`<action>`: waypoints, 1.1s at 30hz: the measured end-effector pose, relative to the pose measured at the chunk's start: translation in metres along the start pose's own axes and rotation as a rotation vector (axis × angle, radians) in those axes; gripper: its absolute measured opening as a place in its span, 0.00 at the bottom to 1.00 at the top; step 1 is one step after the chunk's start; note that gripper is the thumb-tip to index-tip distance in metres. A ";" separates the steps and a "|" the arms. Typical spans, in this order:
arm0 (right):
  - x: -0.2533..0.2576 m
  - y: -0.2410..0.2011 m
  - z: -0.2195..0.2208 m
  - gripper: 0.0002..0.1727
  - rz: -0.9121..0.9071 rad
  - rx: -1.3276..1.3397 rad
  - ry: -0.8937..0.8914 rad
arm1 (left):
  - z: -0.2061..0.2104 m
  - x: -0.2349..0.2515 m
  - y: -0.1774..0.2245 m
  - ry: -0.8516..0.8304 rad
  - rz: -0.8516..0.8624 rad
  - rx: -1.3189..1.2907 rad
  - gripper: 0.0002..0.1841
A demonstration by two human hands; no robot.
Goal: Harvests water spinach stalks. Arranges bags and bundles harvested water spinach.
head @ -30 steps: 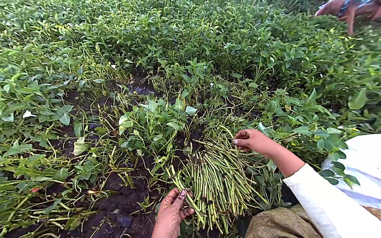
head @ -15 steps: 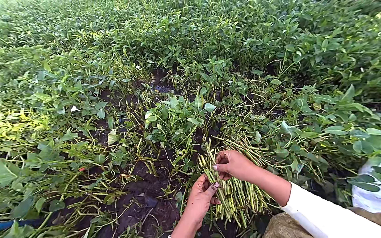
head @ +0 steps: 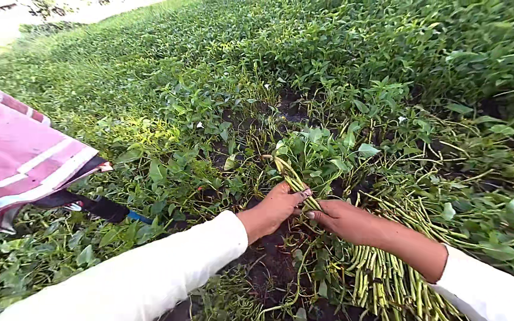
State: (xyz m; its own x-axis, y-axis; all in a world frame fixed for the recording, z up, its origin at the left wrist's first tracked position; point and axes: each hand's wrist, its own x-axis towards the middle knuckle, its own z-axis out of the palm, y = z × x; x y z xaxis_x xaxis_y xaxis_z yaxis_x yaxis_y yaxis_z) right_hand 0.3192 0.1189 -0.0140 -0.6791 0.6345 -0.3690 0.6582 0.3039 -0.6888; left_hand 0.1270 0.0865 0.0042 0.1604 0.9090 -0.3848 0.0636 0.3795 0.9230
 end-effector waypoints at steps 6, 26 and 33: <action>0.059 -0.057 0.037 0.24 -0.046 -0.105 0.023 | -0.083 -0.032 -0.006 0.098 -0.126 -0.357 0.10; 0.209 0.058 0.142 0.25 0.407 -0.040 -0.063 | -0.130 0.067 -0.250 0.433 -0.270 0.228 0.11; 0.229 0.076 0.135 0.24 0.359 0.017 -0.062 | -0.135 0.077 -0.270 0.513 -0.022 0.552 0.11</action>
State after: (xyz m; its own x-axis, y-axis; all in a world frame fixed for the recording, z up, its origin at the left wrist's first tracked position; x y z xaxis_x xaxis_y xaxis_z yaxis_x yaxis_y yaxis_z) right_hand 0.1705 0.1913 -0.2352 -0.4247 0.6540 -0.6260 0.8532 0.0578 -0.5184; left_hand -0.0107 0.0771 -0.2750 -0.3166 0.9198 -0.2316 0.5679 0.3794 0.7304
